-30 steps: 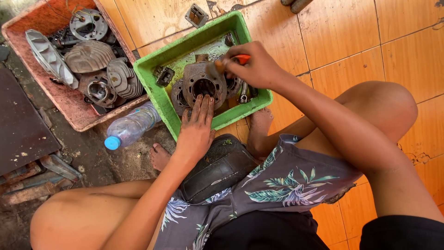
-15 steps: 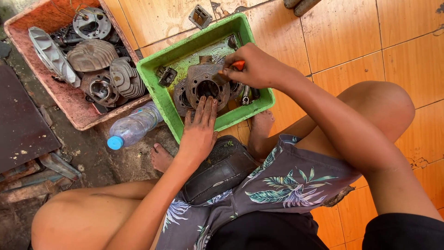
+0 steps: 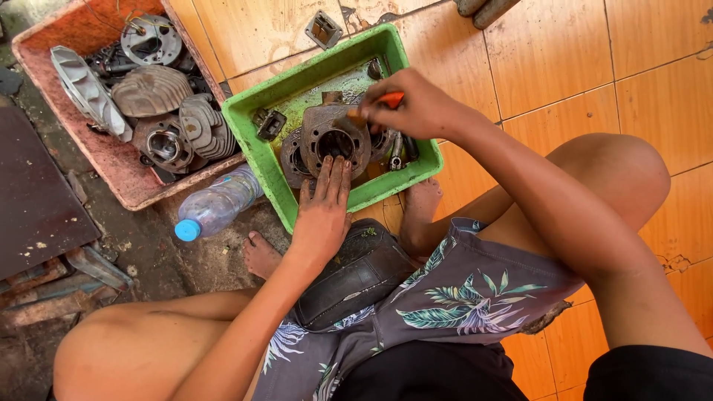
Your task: Cleaning a motorcycle cylinder block using a brush and solvent in a plastic tray.
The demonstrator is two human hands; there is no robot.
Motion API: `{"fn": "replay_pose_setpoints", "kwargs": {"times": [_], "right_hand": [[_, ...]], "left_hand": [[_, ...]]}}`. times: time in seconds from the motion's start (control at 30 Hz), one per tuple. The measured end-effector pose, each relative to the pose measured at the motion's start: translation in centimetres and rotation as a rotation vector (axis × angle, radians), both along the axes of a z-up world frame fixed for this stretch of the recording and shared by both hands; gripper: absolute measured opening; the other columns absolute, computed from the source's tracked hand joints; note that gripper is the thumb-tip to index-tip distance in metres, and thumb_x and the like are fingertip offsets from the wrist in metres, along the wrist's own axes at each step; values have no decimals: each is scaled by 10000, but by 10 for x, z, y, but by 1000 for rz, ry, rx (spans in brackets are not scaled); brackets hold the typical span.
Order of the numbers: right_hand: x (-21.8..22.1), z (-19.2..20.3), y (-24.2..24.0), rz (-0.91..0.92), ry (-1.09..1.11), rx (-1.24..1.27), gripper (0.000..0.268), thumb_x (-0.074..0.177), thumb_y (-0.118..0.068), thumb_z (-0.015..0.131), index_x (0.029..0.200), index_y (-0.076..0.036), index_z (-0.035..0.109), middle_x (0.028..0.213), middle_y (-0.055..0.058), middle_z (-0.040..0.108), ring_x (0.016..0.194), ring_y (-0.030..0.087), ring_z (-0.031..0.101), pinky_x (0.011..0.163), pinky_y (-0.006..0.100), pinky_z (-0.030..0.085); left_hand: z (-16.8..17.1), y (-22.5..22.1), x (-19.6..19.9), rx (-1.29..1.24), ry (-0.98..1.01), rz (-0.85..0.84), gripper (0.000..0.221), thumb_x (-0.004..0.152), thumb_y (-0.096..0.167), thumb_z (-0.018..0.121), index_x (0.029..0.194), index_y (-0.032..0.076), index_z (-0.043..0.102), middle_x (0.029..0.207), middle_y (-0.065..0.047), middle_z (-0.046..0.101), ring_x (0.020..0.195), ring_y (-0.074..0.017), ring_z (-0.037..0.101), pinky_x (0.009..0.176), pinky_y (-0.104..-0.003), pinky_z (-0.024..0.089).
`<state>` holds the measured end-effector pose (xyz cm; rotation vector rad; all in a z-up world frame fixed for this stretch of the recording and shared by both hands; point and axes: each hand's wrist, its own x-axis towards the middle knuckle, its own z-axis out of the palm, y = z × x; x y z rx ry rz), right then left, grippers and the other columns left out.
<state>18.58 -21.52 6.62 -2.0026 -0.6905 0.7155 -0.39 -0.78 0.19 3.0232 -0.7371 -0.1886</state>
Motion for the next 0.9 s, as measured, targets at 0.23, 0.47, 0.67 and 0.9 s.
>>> {"fn": "replay_pose_setpoints", "kwargs": {"times": [0.23, 0.47, 0.67, 0.9], "right_hand": [[13, -16, 0, -50, -256, 24, 92, 977, -20, 679, 952, 33, 750, 783, 161, 759, 428, 127, 498, 373, 223, 386], [13, 0, 7, -8, -372, -16, 155, 907, -5, 691, 1028, 71, 753, 853, 135, 725, 648, 206, 651, 605, 329, 518], [10, -4, 19, -35, -327, 22, 125, 929, -25, 677, 985, 63, 746, 848, 163, 746, 563, 227, 582, 552, 324, 483], [7, -12, 27, 129, -531, -105, 284, 871, -28, 713, 1153, 1, 693, 939, 169, 681, 870, 415, 702, 778, 480, 564]], "left_hand": [[2, -5, 0, 28, -27, 15, 915, 809, 323, 693, 1557, -79, 354, 1648, -234, 334, 1550, -354, 286, 1078, -509, 453], [-1, -9, -1, 27, -51, 38, 901, 820, 340, 703, 1561, -50, 369, 1651, -217, 330, 1554, -344, 281, 1072, -502, 452], [-2, -13, -5, 49, -66, 45, 729, 901, 224, 574, 1544, -67, 393, 1640, -236, 345, 1538, -364, 311, 1051, -504, 466], [-25, -16, -7, 191, -111, 24, 1037, 839, 468, 771, 1611, -10, 269, 1629, -251, 351, 1526, -382, 337, 1068, -554, 469]]}}
